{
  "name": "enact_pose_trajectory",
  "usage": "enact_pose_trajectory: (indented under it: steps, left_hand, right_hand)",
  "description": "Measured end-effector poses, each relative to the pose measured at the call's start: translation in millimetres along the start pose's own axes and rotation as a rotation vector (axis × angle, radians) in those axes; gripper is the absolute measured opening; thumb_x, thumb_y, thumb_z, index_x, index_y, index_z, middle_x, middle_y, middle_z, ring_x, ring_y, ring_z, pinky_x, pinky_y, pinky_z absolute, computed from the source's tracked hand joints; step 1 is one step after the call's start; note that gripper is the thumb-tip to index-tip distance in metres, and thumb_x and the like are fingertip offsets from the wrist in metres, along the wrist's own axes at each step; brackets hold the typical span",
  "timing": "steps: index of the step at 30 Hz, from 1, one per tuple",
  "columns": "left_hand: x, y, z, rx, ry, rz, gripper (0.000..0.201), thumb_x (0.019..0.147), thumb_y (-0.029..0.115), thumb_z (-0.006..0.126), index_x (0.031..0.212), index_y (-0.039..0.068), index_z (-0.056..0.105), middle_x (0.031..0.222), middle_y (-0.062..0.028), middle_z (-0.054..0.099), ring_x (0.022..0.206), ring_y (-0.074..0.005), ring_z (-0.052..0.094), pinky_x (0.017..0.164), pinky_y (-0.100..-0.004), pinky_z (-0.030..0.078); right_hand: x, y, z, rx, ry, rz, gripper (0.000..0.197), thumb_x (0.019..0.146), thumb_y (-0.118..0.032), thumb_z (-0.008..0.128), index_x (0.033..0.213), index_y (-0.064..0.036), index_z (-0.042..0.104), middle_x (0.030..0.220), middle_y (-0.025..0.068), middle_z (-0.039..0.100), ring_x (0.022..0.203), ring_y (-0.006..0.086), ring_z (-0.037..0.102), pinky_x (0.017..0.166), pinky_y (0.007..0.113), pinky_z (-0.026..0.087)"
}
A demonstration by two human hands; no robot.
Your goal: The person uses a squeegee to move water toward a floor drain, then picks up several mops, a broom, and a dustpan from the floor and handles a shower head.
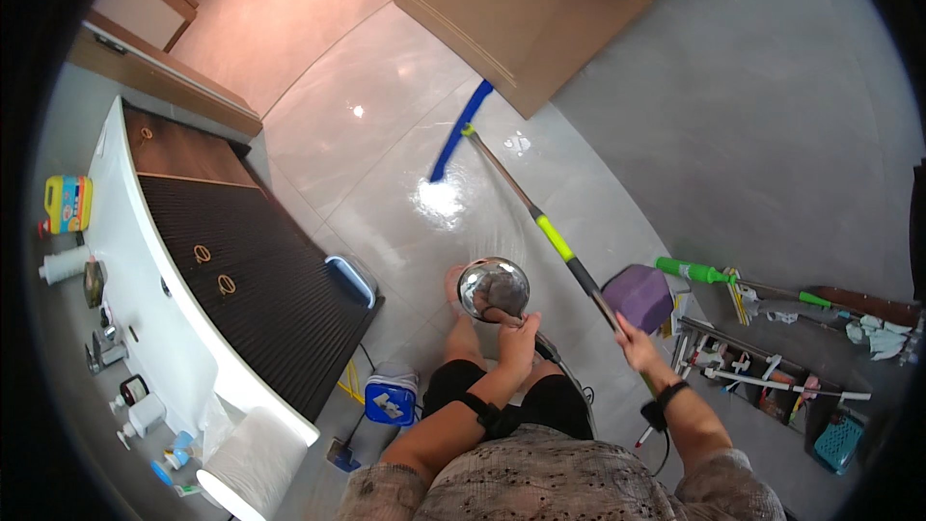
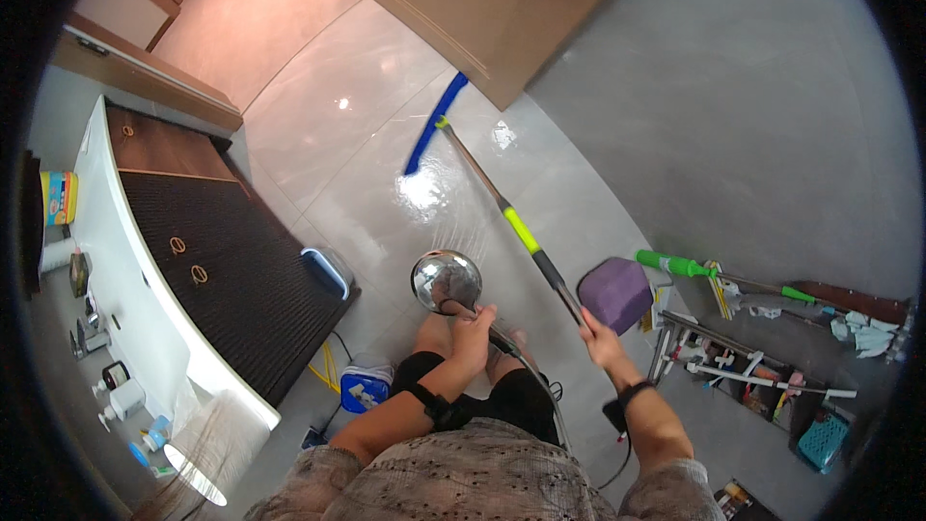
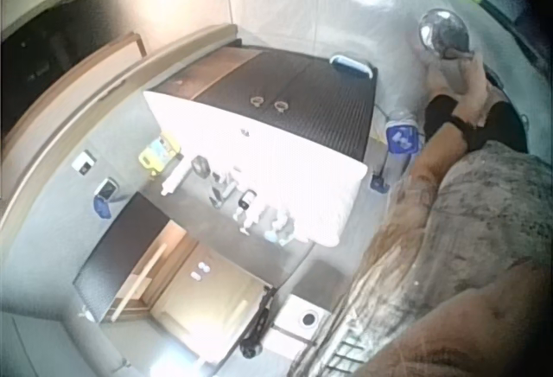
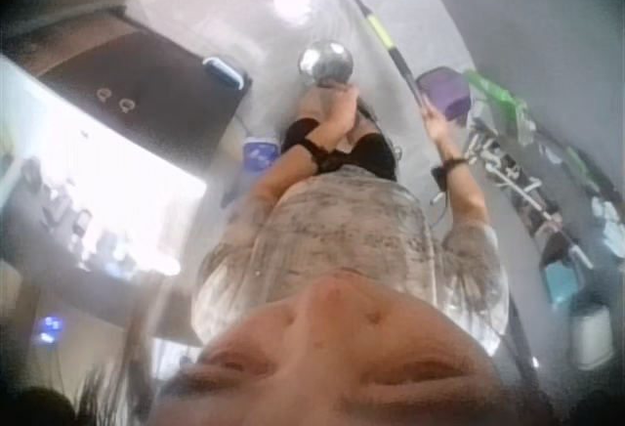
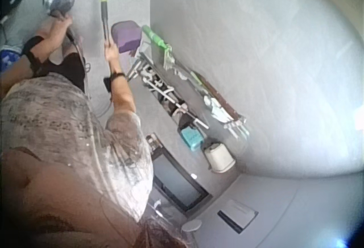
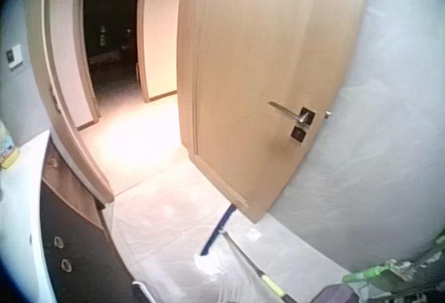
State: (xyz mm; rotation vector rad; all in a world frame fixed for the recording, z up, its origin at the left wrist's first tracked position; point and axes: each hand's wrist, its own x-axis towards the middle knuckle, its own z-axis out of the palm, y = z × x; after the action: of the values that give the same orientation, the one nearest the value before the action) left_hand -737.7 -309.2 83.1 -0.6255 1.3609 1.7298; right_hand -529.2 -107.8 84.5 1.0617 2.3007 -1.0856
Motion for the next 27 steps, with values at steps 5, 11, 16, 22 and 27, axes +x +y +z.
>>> enact_pose_trajectory:
  steps: [5,11,16,22,27]
  left_hand:
    - [5,-15,10,0.084,-0.048,-0.001,0.017,0.078,0.016,0.059,0.07,0.001,0.054,0.066,-0.0013,0.051,0.064,-0.0102,0.048,0.061,-0.0258,0.039]
    - [14,-46,18,0.261,-0.063,0.011,0.015,0.077,0.012,0.061,0.079,-0.001,0.055,0.075,-0.0045,0.055,0.072,-0.0133,0.053,0.064,-0.026,0.042]
    - [-18,-15,49,0.356,-0.14,0.02,0.02,0.076,0.016,0.063,0.072,-0.001,0.054,0.073,-0.0022,0.054,0.068,-0.0093,0.05,0.064,-0.0231,0.04]
    - [-14,-47,59,0.244,-0.199,-0.03,0.017,0.079,0.012,0.061,0.069,0.002,0.053,0.071,-0.0003,0.051,0.067,-0.0081,0.048,0.061,-0.0225,0.039]
    - [-30,-48,93,0.428,-0.271,-0.075,0.012,0.078,0.01,0.06,0.076,0.005,0.05,0.07,-0.0021,0.049,0.064,-0.0109,0.047,0.06,-0.0248,0.039]
  right_hand:
    - [-155,15,-4,-0.085,-0.086,0.362,0.049,0.088,-0.031,0.049,0.134,-0.0264,0.032,0.091,0.0208,0.06,0.084,0.0365,0.057,0.075,0.038,0.045]
    - [-286,-1,3,0.349,-0.173,0.869,0.045,0.089,-0.022,0.051,0.132,-0.0224,0.038,0.065,0.0031,0.052,0.051,0.0141,0.049,0.049,0.028,0.04]
    - [-326,13,11,0.549,0.006,0.504,0.044,0.088,-0.018,0.052,0.13,-0.0218,0.042,0.063,0.0022,0.053,0.049,0.0163,0.049,0.048,0.028,0.039]
    - [-281,23,13,-0.273,-0.042,0.51,0.046,0.089,-0.024,0.045,0.132,-0.0315,0.033,0.069,0.017,0.06,0.063,0.0336,0.059,0.056,0.044,0.046]
    - [-182,48,-23,-0.318,-0.031,0.571,0.043,0.09,-0.03,0.038,0.132,-0.0371,0.031,0.078,0.0175,0.061,0.071,0.0345,0.06,0.063,0.046,0.047]
